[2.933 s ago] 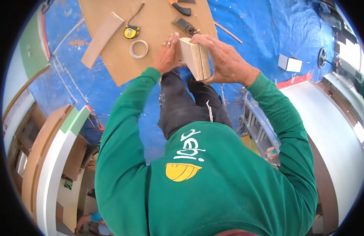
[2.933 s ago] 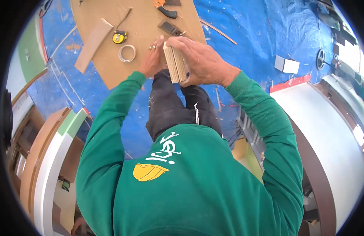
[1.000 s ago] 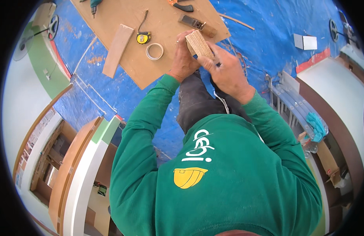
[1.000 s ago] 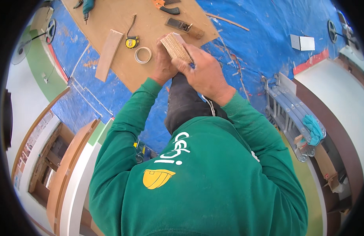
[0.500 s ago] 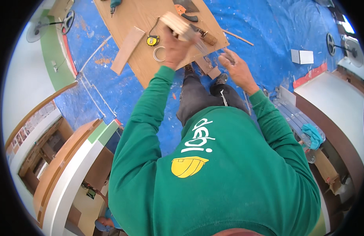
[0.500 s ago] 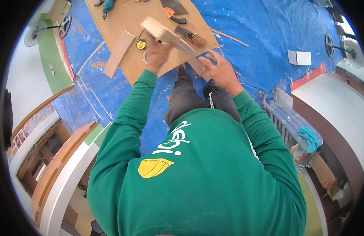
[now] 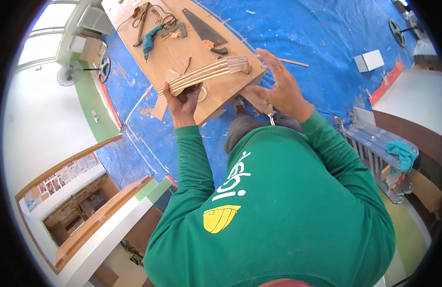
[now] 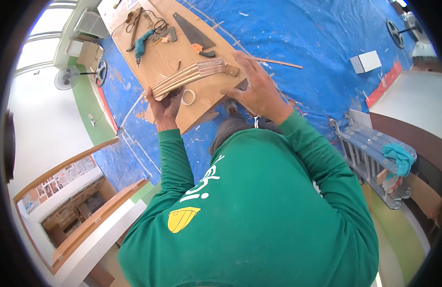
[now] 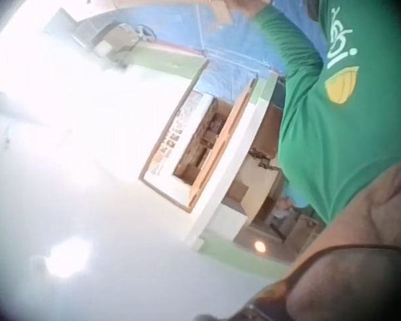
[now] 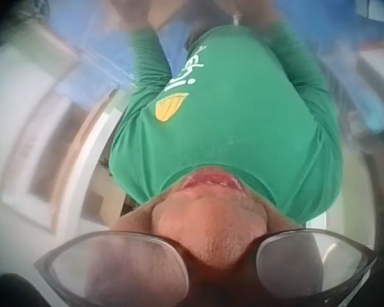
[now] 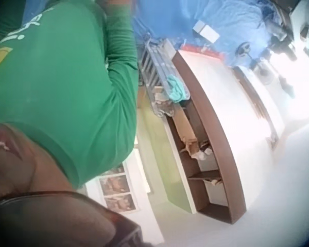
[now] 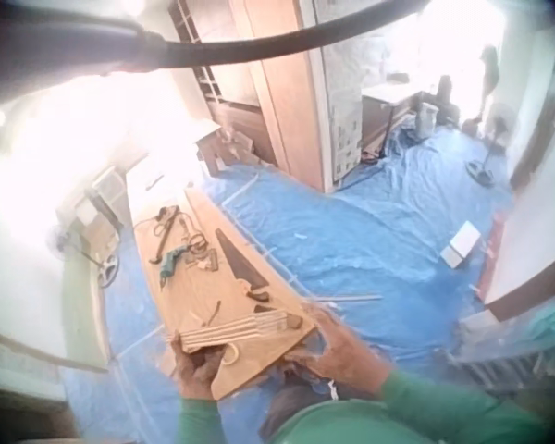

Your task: The person measures and marks wooden trim pieces using a tape measure and pencil. They position the trim against a curved wooden structure, likely a staircase, and mark the cut lines for fitting. The person uses a tape measure to verify dimensions on the structure and the trim pieces.

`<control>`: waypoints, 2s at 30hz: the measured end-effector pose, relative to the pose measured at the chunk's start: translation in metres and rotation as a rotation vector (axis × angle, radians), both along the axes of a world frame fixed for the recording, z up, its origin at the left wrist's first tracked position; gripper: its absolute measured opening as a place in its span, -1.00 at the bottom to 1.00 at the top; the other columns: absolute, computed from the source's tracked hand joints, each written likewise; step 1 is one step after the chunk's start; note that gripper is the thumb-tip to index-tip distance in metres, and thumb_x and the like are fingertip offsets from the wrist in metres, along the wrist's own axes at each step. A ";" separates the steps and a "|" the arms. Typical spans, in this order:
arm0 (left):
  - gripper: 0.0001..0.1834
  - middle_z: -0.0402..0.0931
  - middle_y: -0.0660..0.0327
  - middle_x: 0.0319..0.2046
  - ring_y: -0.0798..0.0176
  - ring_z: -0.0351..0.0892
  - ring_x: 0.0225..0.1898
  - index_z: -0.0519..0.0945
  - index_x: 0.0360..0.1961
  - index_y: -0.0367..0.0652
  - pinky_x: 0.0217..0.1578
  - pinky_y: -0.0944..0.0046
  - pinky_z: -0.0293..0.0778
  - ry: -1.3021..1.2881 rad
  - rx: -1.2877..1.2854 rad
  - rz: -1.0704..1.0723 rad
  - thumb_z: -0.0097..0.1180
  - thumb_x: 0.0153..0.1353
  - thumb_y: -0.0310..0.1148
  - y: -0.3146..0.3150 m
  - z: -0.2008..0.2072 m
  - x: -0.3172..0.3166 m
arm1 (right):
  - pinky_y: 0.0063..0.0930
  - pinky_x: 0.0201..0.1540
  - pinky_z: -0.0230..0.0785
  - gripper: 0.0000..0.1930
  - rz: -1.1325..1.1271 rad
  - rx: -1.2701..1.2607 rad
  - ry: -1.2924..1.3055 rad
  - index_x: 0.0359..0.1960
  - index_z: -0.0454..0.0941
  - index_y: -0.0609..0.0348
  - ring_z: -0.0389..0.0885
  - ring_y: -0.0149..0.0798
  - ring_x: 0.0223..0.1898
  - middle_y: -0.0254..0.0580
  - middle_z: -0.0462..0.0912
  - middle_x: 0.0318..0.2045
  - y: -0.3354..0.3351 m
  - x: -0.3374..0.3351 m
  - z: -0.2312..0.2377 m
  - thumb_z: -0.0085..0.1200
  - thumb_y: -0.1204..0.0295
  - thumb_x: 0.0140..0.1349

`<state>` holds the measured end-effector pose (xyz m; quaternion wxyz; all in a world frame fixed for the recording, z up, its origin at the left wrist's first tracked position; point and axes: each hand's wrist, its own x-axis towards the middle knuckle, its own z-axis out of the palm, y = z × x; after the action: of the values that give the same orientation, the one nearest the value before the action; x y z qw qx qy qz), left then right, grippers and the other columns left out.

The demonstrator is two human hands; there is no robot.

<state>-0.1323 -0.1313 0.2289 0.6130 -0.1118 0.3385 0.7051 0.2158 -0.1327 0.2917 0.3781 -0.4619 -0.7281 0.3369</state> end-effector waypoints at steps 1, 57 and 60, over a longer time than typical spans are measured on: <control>-0.10 0.38 -0.23 0.33 -0.38 0.37 0.41 0.38 0.43 -0.34 0.52 -0.54 0.25 -0.025 0.000 0.018 0.40 0.31 0.08 -0.002 0.004 0.010 | -0.01 0.51 0.38 0.03 0.014 0.036 0.014 0.60 0.25 0.18 0.41 0.23 0.51 0.17 0.38 0.54 0.006 0.002 0.000 0.59 0.13 0.17; 0.27 0.40 0.10 0.28 0.16 0.41 0.35 0.14 0.58 -0.28 0.32 0.04 0.53 0.999 0.402 -0.535 0.75 -0.04 -0.22 -0.059 0.115 0.186 | -0.18 0.21 0.68 -0.47 0.111 -1.236 1.093 0.58 0.35 0.17 0.71 -0.16 0.27 -0.08 0.61 0.40 -0.022 0.126 -0.087 -0.16 0.17 0.74; 0.35 0.37 0.07 0.30 0.11 0.39 0.37 0.04 0.61 -0.26 0.35 0.03 0.50 0.969 0.407 -0.540 0.76 -0.07 -0.23 -0.057 0.112 0.177 | -0.20 0.21 0.70 -0.48 0.177 -1.259 1.153 0.57 0.36 0.19 0.71 -0.15 0.26 -0.07 0.60 0.41 -0.026 0.120 -0.101 -0.15 0.19 0.74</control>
<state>0.0447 -0.1886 0.3408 0.5554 0.4332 0.4542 0.5455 0.3355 -0.1588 0.1909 0.3347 -0.2838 -0.1330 0.8887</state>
